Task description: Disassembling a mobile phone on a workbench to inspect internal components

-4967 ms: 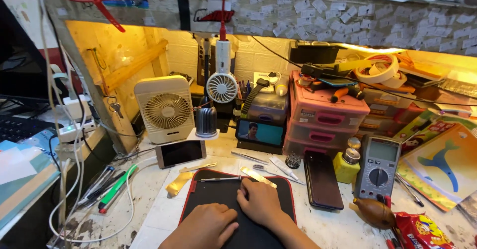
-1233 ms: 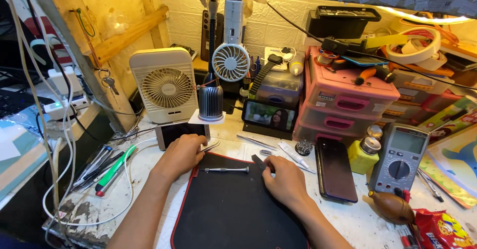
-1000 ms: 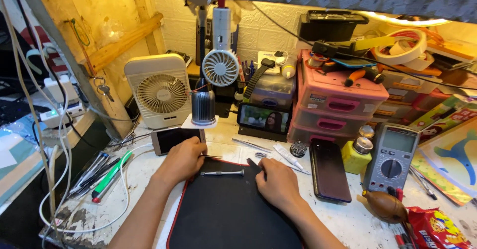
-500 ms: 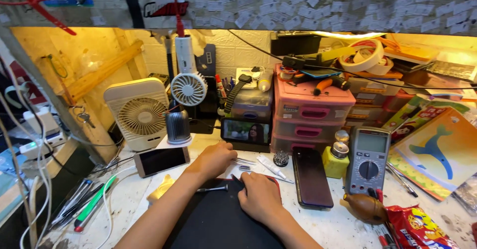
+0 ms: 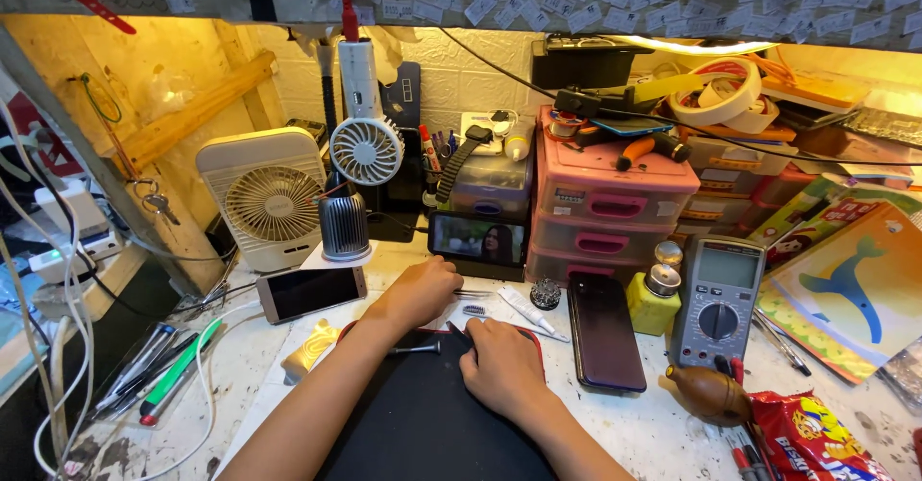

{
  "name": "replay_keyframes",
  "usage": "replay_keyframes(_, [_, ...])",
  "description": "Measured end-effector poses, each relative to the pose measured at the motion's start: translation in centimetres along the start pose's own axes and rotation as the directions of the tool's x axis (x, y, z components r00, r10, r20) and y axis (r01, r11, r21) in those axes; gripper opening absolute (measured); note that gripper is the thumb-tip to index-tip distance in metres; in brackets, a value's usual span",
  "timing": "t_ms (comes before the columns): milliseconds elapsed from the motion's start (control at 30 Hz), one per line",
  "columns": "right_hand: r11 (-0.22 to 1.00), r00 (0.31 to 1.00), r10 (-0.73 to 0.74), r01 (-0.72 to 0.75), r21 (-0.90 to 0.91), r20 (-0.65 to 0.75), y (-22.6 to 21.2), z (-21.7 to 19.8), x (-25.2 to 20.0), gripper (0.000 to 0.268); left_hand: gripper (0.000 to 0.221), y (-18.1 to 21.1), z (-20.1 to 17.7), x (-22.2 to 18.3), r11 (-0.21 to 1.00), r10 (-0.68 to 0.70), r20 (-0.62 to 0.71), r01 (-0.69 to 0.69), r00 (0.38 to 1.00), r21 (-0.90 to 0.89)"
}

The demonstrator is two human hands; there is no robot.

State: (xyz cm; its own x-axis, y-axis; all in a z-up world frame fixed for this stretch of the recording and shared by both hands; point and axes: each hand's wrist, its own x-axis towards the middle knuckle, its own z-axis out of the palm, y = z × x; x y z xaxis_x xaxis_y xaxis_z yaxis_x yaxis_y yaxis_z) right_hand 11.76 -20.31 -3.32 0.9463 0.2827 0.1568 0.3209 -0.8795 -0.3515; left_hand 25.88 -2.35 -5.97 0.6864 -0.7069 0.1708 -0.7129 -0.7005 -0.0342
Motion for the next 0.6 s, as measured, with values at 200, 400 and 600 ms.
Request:
replay_keyframes(200, [1.0,1.0,0.012,-0.012,-0.009,0.015,-0.1,-0.1,0.1,0.012,0.009,0.0,-1.1,-0.7,0.991,-0.079,0.061,0.085,0.995,-0.106])
replay_keyframes(400, [1.0,0.999,0.017,-0.017,-0.009,0.04,-0.4,-0.9,0.2,0.015,0.016,-0.8,-3.9,-3.0,0.982,-0.037,-0.13,0.012,0.991,-0.19])
replay_keyframes(600, [0.994,0.99,0.095,-0.088,-0.068,0.101,-0.9,-1.0,0.4,0.018,0.012,-1.0,-11.0,-10.6,0.9,-0.392,0.108,0.405,0.914,-0.163])
